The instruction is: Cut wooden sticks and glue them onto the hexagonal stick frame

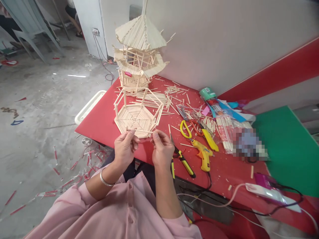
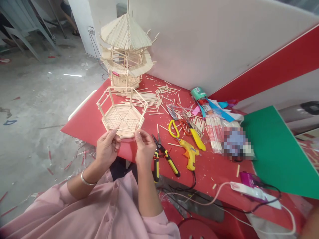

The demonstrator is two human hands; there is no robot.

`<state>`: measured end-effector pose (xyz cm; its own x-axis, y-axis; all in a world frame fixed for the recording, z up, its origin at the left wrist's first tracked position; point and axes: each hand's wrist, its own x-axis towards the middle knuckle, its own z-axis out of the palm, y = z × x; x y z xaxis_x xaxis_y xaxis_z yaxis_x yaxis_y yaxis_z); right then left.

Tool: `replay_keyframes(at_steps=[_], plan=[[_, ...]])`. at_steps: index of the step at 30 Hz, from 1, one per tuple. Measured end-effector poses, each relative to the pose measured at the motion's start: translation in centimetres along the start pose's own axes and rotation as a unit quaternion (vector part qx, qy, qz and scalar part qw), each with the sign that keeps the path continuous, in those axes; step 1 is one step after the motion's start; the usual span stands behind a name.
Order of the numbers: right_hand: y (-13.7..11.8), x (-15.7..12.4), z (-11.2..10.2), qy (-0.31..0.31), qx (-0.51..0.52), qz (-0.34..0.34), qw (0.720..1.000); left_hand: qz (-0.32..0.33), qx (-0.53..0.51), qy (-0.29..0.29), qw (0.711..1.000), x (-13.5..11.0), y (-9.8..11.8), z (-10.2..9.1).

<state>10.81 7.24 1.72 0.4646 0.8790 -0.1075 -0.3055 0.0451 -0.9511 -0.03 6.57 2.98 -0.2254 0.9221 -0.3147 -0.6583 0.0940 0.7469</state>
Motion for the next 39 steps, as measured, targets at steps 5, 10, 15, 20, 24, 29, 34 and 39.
replay_keyframes(at_steps=[5,10,15,20,24,29,34,39], plan=[[0.3,0.1,0.3,-0.014,0.003,0.004,1.0,0.006,0.011,0.01,1.0,0.0,0.1,-0.1],[0.6,0.2,0.4,-0.007,-0.003,-0.001,1.0,0.009,0.017,0.017,1.0,0.1,0.2,-0.3],[0.9,0.2,0.6,0.005,-0.024,-0.027,0.999,0.019,0.018,0.026,0.999,0.3,0.2,-0.5],[1.2,0.1,0.5,0.002,-0.039,-0.047,0.998,0.023,0.016,0.028,0.999,0.5,0.2,-0.6],[1.3,0.1,0.5,0.009,-0.049,-0.048,0.998,0.027,0.017,0.027,0.999,0.5,0.1,-0.7],[1.3,0.2,0.7,0.012,-0.06,-0.049,0.997,0.031,0.02,0.031,0.999,0.5,0.0,-0.8],[1.4,0.4,0.6,0.017,-0.076,-0.06,0.995,0.027,0.013,0.027,0.999,0.5,-0.1,-0.8],[1.5,0.5,0.6,0.027,-0.089,-0.064,0.994,0.023,0.013,0.028,0.999,0.5,-0.2,-0.8]])
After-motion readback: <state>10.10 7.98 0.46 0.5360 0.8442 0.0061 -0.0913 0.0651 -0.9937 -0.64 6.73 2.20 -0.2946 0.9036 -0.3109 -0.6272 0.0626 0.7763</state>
